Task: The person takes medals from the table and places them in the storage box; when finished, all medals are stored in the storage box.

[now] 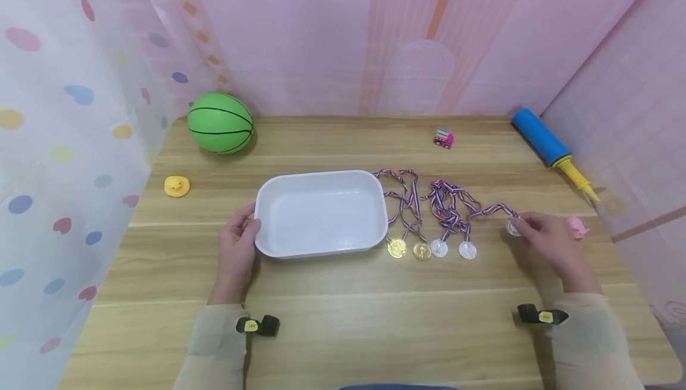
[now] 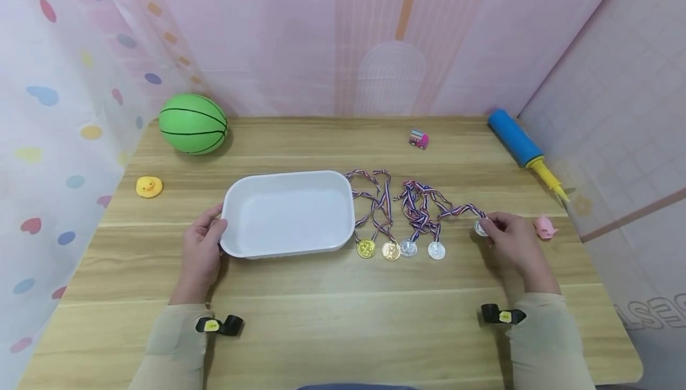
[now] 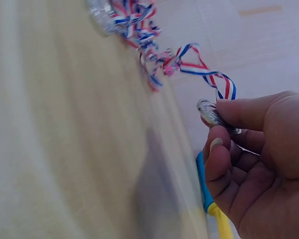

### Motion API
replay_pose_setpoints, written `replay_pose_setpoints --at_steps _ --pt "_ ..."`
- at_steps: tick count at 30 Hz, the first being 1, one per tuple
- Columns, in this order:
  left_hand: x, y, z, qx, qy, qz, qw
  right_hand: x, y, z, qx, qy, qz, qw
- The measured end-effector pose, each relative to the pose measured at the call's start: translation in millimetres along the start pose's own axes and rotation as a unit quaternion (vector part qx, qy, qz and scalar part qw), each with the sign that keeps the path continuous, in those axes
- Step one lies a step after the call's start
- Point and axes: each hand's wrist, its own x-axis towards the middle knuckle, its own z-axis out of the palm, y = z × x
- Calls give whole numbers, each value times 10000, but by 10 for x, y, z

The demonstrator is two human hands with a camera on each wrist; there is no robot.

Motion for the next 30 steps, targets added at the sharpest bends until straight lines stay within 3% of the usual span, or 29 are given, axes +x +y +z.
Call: replay_pose_setpoints --at_steps 6,12,14,17,21,23,25,28,30 --pt "-2 11 9 72 -54 52 9999 13 -84 -92 898 312 -12 9955" --pt "2 -3 11 64 -30 -11 10000 37 -178 -240 2059 515 176 9771" --pt "1 -4 10 46 -5 -32 10000 38 -229 -313 2119 535 311 9753" --pt "-1 -6 6 44 18 -62 10000 37 -318 -426 1748 454 517 9822" --pt "1 -14 3 75 18 -109 9999 42 -433 -580 1839 171 811 9795" --pt "1 -15 5 108 12 -128 9999 45 -478 -648 2404 95 747 9677" --pt "2 -17 5 146 11 -132 9998 44 -518 -705 3149 22 538 9476" --pt "-1 -12 5 163 -2 -126 9998 59 -580 -758 4360 -104 21 8999" --pt "-2 -14 4 156 -7 -102 9998 70 -624 -787 4859 -181 -219 8735"
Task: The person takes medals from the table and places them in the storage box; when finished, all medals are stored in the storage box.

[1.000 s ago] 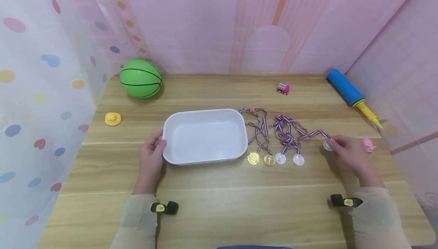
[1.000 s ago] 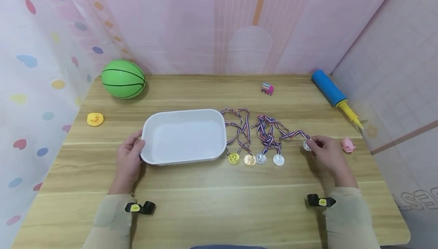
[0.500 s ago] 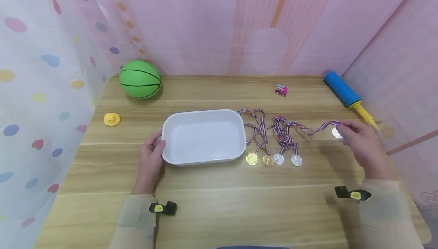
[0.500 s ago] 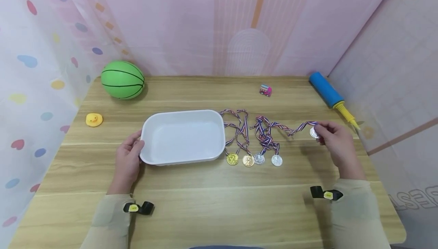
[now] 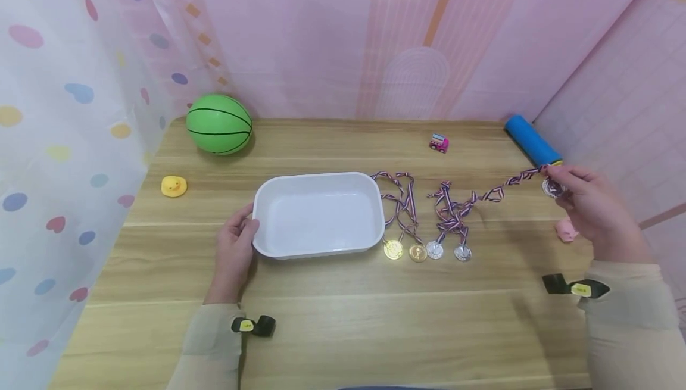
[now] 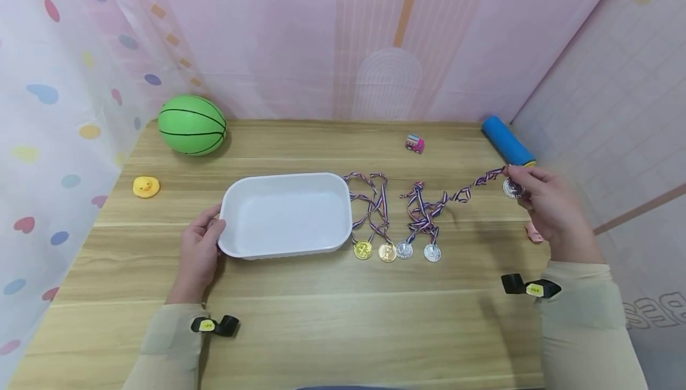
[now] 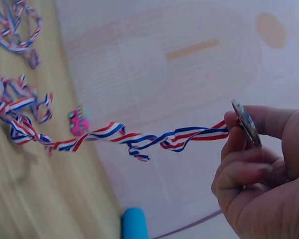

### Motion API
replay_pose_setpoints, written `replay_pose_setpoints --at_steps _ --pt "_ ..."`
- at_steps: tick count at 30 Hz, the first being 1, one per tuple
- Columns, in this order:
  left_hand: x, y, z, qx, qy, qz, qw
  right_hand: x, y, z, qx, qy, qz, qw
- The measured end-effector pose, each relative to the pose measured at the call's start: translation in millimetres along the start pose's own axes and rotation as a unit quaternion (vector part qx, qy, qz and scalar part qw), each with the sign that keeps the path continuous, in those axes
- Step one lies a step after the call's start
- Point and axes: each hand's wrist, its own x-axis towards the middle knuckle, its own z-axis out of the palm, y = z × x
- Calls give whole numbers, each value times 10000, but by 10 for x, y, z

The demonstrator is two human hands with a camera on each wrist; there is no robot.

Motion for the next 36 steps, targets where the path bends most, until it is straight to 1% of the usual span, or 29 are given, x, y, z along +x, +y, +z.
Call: replay_pose_setpoints --at_steps 2,5,8,11,13,15,18,21,24,30,36 --pt "-1 0 -2 -1 0 35 10000 20 -43 22 437 -158 -172 9988" --pt "-2 -6 -4 32 5 74 10000 35 -127 41 791 -214 -332 9961" --pt "-4 -4 -1 28 16 102 9999 42 -225 61 794 -50 -480 9957" --pt "-4 -1 0 3 25 144 9999 37 -318 86 660 237 -604 9957" --pt "-2 -2 -1 8 25 180 9998 33 -365 107 678 323 -739 9944" --pt "2 -10 -4 23 28 177 9998 28 -405 134 802 394 -785 9929" --pt "7 -16 -6 36 25 162 9999 21 -456 193 998 370 -875 9905" --pt "2 -13 -14 -26 -5 138 9999 10 -512 281 1048 384 -933 9894" --pt "-3 1 -20 -90 -35 145 9998 -14 -546 382 1085 332 -1110 9873" --pt "1 -3 -19 -44 -23 122 9999 -32 -563 619 1507 -86 -1497 9771" --pt "8 -15 -21 -69 -39 147 9999 -39 -575 858 1939 -753 -1606 9649"
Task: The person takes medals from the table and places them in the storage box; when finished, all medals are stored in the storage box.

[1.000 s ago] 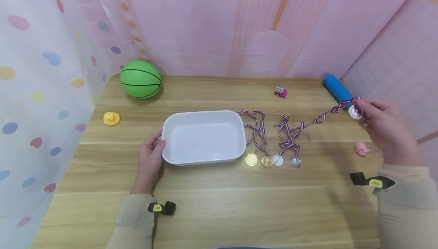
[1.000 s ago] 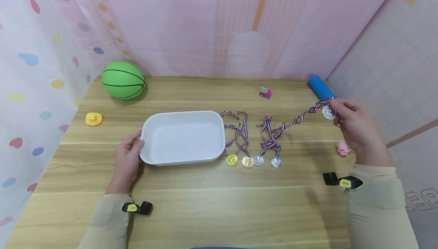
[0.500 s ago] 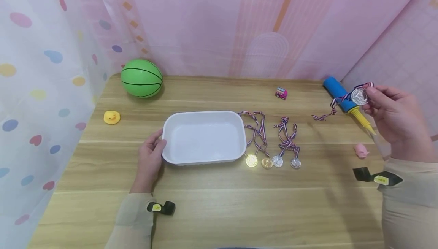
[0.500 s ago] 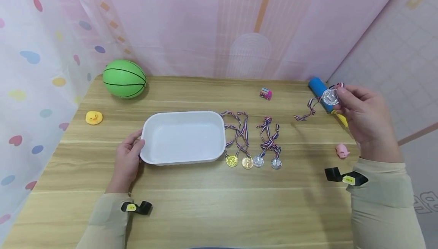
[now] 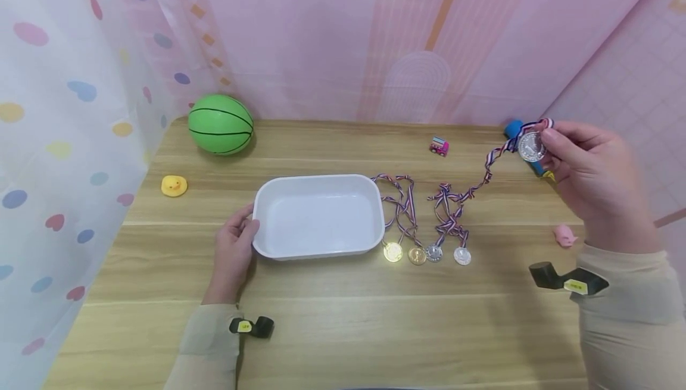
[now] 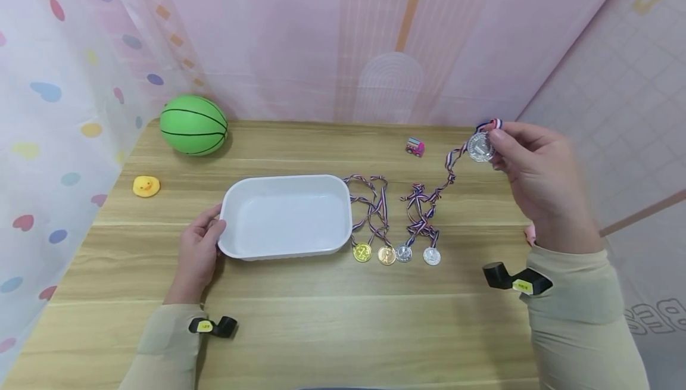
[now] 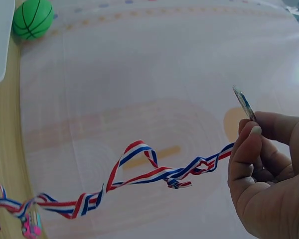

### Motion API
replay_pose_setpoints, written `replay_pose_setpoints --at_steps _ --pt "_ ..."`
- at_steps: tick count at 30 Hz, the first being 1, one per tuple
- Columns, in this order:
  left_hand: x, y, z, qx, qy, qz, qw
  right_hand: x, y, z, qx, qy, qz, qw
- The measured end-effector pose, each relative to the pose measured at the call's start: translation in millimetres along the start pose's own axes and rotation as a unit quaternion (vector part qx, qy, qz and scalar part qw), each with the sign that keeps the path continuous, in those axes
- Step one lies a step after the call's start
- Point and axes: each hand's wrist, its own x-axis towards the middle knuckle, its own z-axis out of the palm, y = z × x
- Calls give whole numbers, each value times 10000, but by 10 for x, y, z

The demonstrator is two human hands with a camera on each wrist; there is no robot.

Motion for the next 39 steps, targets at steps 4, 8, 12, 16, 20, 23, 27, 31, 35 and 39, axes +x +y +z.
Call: replay_pose_setpoints --at_steps 4,8,12,16,20,23,27,31,35,39 --pt "-1 2 -22 -17 18 9 10000 27 29 168 -28 -218 107 9997" --pt "0 8 -38 -23 19 7 10000 76 60 317 -178 -400 197 9988" --pt "4 6 -47 -3 12 30 10000 130 127 456 -174 -635 196 9976" --pt "10 -2 -49 -5 9 72 10000 170 220 613 -442 -619 200 9969" --pt "12 0 -42 -45 2 71 10000 200 325 761 -742 -597 252 9951" --pt "12 5 -37 -27 -19 84 10000 211 397 852 -894 -669 258 9934" --pt "12 3 -38 85 -45 112 9999 218 473 960 -981 -857 276 9911" --pt "8 -18 -42 159 -46 133 9998 245 560 1059 -1086 -979 380 9885" --pt "1 -48 -41 159 -95 121 9998 287 687 1124 -1216 -968 702 9853" --pt "-3 -66 -37 201 -120 77 9997 324 855 1131 -1480 -848 1080 9794"
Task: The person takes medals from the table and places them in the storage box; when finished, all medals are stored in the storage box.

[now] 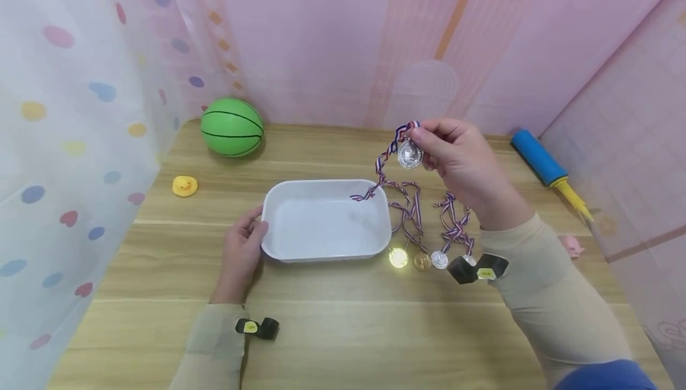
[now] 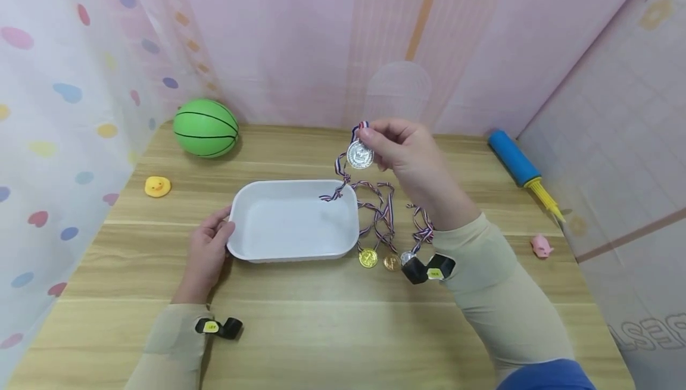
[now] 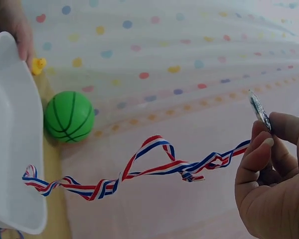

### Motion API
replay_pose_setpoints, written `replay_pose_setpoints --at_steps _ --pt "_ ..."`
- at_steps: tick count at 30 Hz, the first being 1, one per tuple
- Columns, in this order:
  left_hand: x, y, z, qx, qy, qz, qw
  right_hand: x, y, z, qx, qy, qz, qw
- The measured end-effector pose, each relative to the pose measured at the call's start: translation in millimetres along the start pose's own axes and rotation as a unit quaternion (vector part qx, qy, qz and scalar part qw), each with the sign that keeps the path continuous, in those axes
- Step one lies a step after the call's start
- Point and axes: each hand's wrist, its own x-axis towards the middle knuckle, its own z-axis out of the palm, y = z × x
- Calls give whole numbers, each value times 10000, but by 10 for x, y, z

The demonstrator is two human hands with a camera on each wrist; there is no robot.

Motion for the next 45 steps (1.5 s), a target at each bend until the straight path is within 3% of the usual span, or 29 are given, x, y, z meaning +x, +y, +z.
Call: replay_pose_setpoints --at_steps 12,20,38,45 --pt "26 6 50 65 -51 24 10000 190 516 -41 -618 126 802 9948" --pt "43 -32 68 21 -46 30 10000 288 781 64 -966 103 1163 9884" --pt "43 7 140 -26 -70 50 10000 355 1379 258 -1291 -382 2010 9703" --pt "43 8 167 17 -63 206 9998 331 1588 268 -1501 -472 2010 9669"
